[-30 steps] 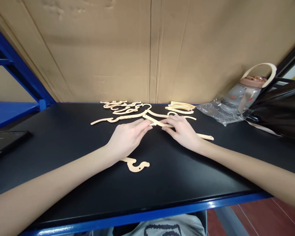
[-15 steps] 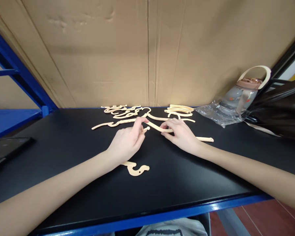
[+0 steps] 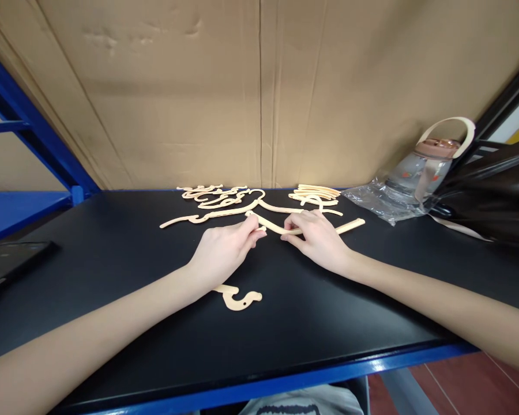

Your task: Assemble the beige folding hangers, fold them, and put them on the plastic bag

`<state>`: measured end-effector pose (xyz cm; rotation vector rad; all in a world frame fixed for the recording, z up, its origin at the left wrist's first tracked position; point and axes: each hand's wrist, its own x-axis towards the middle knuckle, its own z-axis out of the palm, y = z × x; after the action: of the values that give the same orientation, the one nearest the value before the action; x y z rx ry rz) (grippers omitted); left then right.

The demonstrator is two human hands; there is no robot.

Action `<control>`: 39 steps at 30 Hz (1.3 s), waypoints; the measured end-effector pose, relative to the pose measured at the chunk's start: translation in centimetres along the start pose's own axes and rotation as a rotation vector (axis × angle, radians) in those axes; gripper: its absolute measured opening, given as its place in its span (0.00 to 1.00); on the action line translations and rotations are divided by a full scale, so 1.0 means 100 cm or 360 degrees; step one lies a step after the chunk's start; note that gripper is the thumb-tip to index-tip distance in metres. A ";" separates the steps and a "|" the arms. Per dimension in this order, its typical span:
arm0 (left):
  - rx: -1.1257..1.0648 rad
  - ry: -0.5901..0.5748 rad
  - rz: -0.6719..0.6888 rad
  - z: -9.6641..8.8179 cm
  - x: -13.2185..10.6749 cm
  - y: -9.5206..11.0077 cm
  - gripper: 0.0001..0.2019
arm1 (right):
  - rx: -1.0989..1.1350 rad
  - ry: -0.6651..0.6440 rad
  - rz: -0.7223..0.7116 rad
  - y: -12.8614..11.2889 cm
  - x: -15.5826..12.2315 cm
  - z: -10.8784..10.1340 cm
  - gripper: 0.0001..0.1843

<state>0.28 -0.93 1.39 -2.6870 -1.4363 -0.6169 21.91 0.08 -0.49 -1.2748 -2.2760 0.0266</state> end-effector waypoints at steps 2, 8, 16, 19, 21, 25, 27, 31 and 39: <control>-0.0007 0.0034 0.0035 0.000 0.001 -0.002 0.15 | -0.0044 -0.0021 -0.0004 -0.001 -0.001 0.000 0.04; 0.0013 0.0191 0.0067 -0.013 0.002 -0.012 0.17 | -0.0187 -0.0056 -0.0060 -0.003 -0.003 0.002 0.05; 0.0141 0.0010 0.0147 -0.029 0.006 -0.023 0.18 | -0.0169 -0.0043 -0.0136 -0.006 -0.003 0.000 0.05; -0.0187 -0.0313 0.0143 -0.027 0.007 -0.027 0.18 | -0.0170 -0.0057 -0.0178 -0.005 -0.003 -0.001 0.08; -0.0419 -0.0504 0.0088 -0.026 0.008 -0.029 0.18 | -0.0177 -0.0062 -0.0202 -0.004 -0.002 -0.001 0.10; -0.0813 -0.0785 -0.0006 -0.028 0.013 -0.039 0.20 | -0.0130 -0.0073 -0.0203 -0.004 -0.002 -0.001 0.10; -0.1002 -0.0944 -0.0037 -0.031 0.015 -0.044 0.20 | -0.0085 -0.0090 -0.0220 -0.004 -0.002 -0.001 0.09; -0.1273 -0.1148 -0.0132 -0.037 0.017 -0.054 0.19 | 0.0037 -0.0148 -0.0246 -0.005 -0.002 -0.002 0.10; -0.1407 -0.1385 -0.0164 -0.041 0.014 -0.058 0.20 | 0.0220 -0.0293 -0.0268 -0.005 -0.002 -0.004 0.15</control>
<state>-5.06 2.69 4.74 -3.9172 -1.7433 -0.0050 21.80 -0.49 -0.09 -1.0446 -2.4829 0.2459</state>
